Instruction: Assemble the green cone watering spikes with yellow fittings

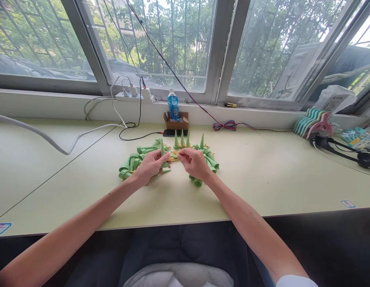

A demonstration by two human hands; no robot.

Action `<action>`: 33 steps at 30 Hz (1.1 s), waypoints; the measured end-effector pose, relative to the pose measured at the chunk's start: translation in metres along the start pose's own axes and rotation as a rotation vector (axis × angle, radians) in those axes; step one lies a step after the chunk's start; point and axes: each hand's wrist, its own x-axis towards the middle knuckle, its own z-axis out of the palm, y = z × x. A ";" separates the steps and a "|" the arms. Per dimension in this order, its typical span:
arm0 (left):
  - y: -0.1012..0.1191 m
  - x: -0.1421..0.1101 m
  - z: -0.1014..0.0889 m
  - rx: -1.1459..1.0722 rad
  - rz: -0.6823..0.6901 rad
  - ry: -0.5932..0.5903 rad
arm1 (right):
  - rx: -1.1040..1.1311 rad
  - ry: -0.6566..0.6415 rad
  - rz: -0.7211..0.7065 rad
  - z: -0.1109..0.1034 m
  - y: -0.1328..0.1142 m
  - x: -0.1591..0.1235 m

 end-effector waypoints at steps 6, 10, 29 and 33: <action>0.000 0.000 0.000 -0.002 -0.006 0.007 | 0.010 -0.027 0.008 0.000 -0.002 0.000; 0.000 0.000 0.000 -0.002 -0.006 0.008 | 0.027 -0.034 -0.003 -0.001 -0.003 0.000; 0.002 -0.002 0.001 -0.012 -0.010 -0.040 | 0.080 -0.065 0.027 0.000 -0.004 0.000; 0.001 -0.002 0.001 -0.012 -0.003 -0.047 | 0.082 -0.068 0.040 0.000 -0.004 0.000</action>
